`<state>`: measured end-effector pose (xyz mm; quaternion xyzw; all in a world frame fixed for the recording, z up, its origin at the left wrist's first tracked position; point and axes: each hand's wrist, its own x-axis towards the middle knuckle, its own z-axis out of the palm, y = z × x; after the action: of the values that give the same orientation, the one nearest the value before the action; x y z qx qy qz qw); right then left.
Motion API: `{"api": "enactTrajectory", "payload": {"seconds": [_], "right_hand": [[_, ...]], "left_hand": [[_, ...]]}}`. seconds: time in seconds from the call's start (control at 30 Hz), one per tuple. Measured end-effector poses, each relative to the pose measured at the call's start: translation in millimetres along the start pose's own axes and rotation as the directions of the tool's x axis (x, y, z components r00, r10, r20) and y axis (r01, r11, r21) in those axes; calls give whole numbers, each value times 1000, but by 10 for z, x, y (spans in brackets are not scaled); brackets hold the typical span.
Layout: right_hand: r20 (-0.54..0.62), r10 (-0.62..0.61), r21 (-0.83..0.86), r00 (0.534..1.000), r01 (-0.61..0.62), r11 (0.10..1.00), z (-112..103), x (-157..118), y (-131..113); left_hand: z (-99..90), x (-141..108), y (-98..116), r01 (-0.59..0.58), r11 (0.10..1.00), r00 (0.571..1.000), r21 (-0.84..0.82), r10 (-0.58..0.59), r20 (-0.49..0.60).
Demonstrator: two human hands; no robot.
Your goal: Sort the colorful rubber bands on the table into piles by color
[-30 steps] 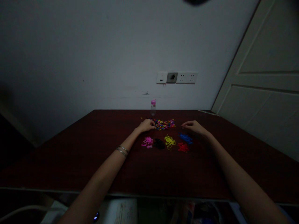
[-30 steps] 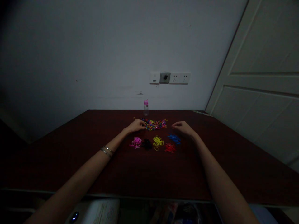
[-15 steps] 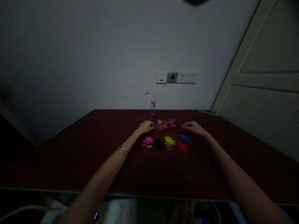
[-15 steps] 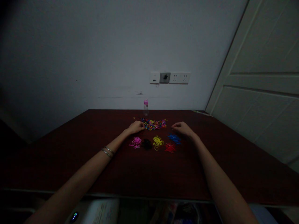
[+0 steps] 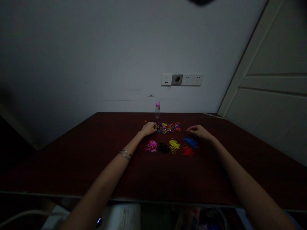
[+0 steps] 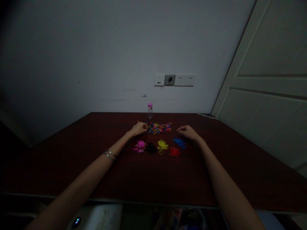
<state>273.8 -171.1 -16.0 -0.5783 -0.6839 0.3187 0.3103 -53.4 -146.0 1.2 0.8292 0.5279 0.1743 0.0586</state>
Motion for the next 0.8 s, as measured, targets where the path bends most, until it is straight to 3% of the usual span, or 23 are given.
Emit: {"api": "enactTrajectory", "payload": {"seconds": [0.13,0.4,0.8], "right_hand": [[1,-5,-28,1000,5,1000,-5,-7,-18],[13,7,-45,1000,-6,999,-6,-41,-89],[0,22,-58,1000,-22,998,-2,-70,-115]], "left_hand": [[15,25,-53,1,998,1000,-68,0,17],[-25,9,-51,-58,970,974,-235,107,201],[19,40,-93,-51,950,977,-309,112,183]]}}
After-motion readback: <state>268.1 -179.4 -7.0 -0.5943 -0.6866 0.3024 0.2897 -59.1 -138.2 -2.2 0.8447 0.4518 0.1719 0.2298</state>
